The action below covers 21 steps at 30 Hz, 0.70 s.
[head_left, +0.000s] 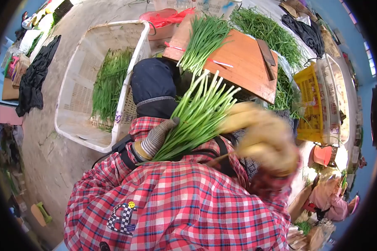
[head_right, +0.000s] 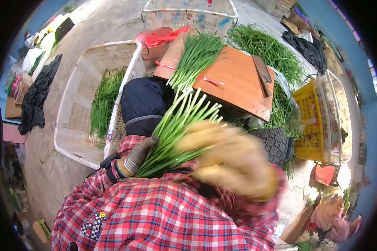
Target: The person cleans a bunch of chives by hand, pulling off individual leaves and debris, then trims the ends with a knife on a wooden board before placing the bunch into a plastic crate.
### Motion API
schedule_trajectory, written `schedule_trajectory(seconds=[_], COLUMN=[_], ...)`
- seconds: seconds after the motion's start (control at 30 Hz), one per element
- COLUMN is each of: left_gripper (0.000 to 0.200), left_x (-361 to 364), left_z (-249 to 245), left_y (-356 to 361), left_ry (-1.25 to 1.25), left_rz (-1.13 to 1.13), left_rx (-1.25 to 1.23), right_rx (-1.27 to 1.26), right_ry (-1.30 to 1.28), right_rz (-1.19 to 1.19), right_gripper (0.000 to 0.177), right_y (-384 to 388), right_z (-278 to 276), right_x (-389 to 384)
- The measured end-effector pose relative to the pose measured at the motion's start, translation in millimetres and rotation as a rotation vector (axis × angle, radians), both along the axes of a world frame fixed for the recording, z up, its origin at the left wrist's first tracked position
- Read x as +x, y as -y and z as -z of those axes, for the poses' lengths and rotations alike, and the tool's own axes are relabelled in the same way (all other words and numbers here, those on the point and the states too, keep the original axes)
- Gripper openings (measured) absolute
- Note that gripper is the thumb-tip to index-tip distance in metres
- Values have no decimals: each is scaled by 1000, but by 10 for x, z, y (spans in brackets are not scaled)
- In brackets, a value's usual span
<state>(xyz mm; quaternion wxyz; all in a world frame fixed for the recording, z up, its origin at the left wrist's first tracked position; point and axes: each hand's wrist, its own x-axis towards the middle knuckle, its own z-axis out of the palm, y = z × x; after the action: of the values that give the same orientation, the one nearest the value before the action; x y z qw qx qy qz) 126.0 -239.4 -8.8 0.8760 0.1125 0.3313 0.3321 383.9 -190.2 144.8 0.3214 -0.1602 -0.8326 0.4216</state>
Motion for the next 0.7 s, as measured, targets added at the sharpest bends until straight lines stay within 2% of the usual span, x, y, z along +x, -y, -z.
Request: schedule_trajectory(seconds=[0.03, 0.07, 0.13, 0.17, 0.23, 0.27, 0.3, 0.33, 0.37, 0.4, 0.47, 0.57, 0.63, 0.7], left_gripper=[47, 49, 49, 48, 48, 47, 45, 45, 45, 45, 50, 61, 60, 59], left_x=[-2, 0, 16, 30, 11, -7, 0, 15, 29, 33, 21, -4, 34, 33], left_z=[71, 129, 198, 228, 300, 322, 301, 273, 238, 194, 131, 130, 87, 69], left_y=[-11, -20, -18, -17, -29, -15, -19, 5, 10, 22, 60, 63, 81, 93], left_ry=[-11, -22, -67, -112, -90, -76, -72, -78, -87, -96, -134, -279, -291, -306], left_rz=[-27, -54, -102, -154, -146, -141, -139, -139, -128, -119, -99, -24, -61, -97], left_rx=[-48, -95, -86, -74, -93, -115, -125, -129, -76, -23, 39, 256, 268, 283], right_rx=[58, 210, 572, 570, 332, 27, -73, -102, -61, 3, -28, -57, -232, -138], right_ry=[-64, 163, 614, 620, 434, 366, 390, 283, 307, 483, 494, 526, 442, 463], right_rz=[246, 540, 1156, 1158, 1197, 1113, 920, 810, 816, 824, 702, 707, 700, 720], right_gripper=[16, 8, 18, 18, 30, 28, 26, 23, 18, 25, 42, 37, 30, 28], right_y=[61, 77, 56, 66, 64, 115, 128, 114, 99, 85, 40, 31, 22, 82], right_z=[-103, -170, 75, 251, 522, 457, 407, 547, 673, 646, 795, 991, 1150, 1074], right_x=[251, 547, 1064, 1179, 1314, 1026, 746, 498, 262, 55, -145, -314, -338, -336])
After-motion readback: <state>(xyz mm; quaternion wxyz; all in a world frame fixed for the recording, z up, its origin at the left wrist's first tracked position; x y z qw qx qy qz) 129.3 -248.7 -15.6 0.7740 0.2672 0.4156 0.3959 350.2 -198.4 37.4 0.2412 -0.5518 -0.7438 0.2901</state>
